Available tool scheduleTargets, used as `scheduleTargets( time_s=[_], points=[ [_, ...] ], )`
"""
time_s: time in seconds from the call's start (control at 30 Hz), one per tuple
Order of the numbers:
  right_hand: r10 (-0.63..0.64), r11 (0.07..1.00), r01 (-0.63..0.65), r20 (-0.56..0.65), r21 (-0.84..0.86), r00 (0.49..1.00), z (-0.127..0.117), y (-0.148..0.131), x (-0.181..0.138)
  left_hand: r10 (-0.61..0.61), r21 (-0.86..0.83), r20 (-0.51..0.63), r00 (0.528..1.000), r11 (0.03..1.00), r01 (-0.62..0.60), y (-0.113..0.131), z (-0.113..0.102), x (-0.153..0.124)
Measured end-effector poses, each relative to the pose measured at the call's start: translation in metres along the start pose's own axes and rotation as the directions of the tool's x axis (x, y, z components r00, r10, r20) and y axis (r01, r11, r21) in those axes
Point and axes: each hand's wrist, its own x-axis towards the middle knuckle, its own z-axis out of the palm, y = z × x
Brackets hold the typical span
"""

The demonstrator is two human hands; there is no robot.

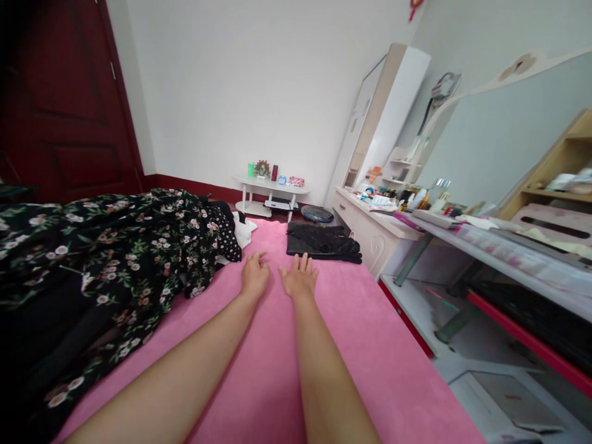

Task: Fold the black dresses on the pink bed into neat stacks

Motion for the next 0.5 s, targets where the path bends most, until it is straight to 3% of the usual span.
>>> scheduleTargets(
  time_s=[0.1, 0.17, 0.23, 0.5],
  points=[
    [-0.044, 0.999, 0.045, 0.04, -0.023, 0.998, -0.005, 0.003, -0.019, 0.135, 0.193, 0.193, 0.972, 0.966, -0.173, 0.003, 0.005, -0.006],
    [-0.061, 0.998, 0.063, 0.049, -0.029, 0.997, -0.008, 0.005, -0.029, 0.163, 0.294, 0.347, 0.924, 0.916, -0.272, 0.004, 0.008, -0.01],
    [-0.061, 0.998, 0.063, 0.051, -0.03, 0.997, -0.009, 0.008, -0.037, 0.157, 0.336, 0.43, 0.889, 0.886, -0.319, 0.005, 0.01, -0.013],
    [-0.065, 0.998, 0.065, -0.03, 0.005, 0.997, -0.009, 0.011, -0.051, 0.177, 0.344, 0.442, 0.879, 0.872, -0.349, 0.003, 0.001, -0.02]
  ],
)
